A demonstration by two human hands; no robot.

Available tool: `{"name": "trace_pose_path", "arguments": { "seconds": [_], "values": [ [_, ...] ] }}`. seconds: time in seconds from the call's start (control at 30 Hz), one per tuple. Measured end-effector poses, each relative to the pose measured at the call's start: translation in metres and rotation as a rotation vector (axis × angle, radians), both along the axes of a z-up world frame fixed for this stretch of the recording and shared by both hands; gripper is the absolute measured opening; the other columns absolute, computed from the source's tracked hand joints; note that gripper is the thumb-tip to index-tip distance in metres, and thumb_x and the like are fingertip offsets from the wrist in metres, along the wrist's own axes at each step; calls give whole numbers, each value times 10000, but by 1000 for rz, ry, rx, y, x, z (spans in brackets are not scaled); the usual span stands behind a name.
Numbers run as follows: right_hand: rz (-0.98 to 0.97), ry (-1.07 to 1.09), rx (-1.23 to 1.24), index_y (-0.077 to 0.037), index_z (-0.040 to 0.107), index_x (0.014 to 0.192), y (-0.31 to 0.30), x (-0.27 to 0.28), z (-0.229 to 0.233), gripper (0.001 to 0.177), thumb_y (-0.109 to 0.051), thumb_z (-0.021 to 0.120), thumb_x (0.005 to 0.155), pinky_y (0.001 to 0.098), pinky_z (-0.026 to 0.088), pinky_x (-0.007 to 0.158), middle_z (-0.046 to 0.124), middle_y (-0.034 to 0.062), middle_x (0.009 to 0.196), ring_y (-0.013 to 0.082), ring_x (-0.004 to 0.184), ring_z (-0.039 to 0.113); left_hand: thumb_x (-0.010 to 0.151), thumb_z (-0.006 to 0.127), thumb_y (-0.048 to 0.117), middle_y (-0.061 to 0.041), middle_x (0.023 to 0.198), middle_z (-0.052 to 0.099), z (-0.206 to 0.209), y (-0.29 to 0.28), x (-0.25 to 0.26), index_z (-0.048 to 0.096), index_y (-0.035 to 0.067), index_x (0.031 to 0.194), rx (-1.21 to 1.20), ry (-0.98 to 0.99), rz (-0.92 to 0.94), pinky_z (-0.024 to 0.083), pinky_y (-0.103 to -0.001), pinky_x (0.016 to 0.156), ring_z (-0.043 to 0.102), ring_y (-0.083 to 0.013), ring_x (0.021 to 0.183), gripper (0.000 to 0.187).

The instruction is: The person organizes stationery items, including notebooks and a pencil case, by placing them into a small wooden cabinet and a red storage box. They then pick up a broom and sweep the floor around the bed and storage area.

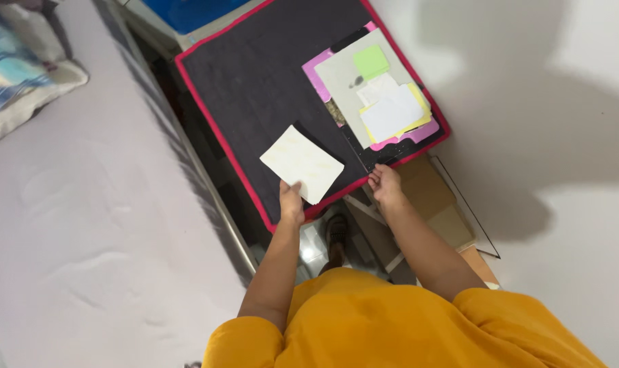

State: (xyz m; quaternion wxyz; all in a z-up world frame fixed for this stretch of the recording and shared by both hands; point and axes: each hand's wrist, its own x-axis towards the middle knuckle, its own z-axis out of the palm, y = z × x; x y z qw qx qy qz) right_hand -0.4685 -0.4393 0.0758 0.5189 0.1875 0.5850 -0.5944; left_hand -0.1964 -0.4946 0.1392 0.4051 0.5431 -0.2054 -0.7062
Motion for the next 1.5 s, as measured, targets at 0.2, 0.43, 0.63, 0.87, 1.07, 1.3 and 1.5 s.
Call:
{"name": "trace_pose_path", "arguments": {
  "seconds": [0.2, 0.43, 0.63, 0.87, 1.07, 1.3, 1.5],
  "values": [
    [-23, -78, 30, -136, 543, 1146, -15, -15, -5, 217, -178, 654, 964, 359, 514, 755, 603, 77, 993, 229, 865, 618, 975, 450, -5, -130, 1426, 553, -2, -15, -18, 390, 110, 1508, 54, 11, -55, 491, -433, 1027, 569, -281, 1268, 548],
    [-46, -97, -244, -184, 471, 1238, -8, -33, 14, 269, -64, 514, 1001, 367, 553, 779, 652, 77, 1000, 232, 884, 667, 980, 438, 1, -144, 1451, 540, -15, -41, -59, 364, 118, 1533, 73, 50, -174, 483, -464, 1046, 561, -299, 1295, 570],
    [-50, -68, -336, -159, 485, 1250, 0, -48, 7, 283, -64, 544, 990, 366, 552, 724, 678, 83, 994, 235, 850, 687, 980, 454, -12, -141, 1418, 555, -61, -89, -157, 363, 118, 1514, 132, 139, -313, 524, -491, 1023, 585, -317, 1263, 557],
    [-153, -55, -257, -215, 463, 1305, -1, -38, 19, 366, -85, 578, 982, 366, 536, 724, 653, 87, 1062, 223, 881, 655, 1112, 473, 303, -76, 1293, 604, -109, -113, -220, 510, 112, 1423, 307, 354, -229, 512, -420, 913, 608, -230, 1113, 367],
    [-155, -48, -250, -218, 448, 1313, -7, -18, 15, 392, -85, 569, 965, 378, 537, 735, 627, 86, 1097, 236, 913, 624, 1022, 328, 629, -169, 1446, 562, -90, -103, -218, 464, 2, 1471, 170, 358, 87, 448, -442, 1085, 554, -332, 1305, 783],
    [-164, 38, -243, -133, 453, 1342, -4, -12, -9, 438, -50, 569, 928, 431, 571, 874, 627, 87, 1174, 254, 1017, 647, 1034, 398, 570, -179, 1623, 329, -47, -113, -213, 285, 21, 1596, 128, 21, -90, 241, -435, 1222, 344, -314, 1488, 793],
    [-15, 100, -150, -90, 526, 1337, 34, -22, -42, 399, -46, 593, 945, 380, 557, 980, 620, 91, 1204, 210, 1048, 626, 1026, 439, 506, -119, 1605, 390, -55, -95, -189, 278, 101, 1598, -61, -160, -232, 258, -447, 1203, 357, -284, 1476, 719]
  ]
}}
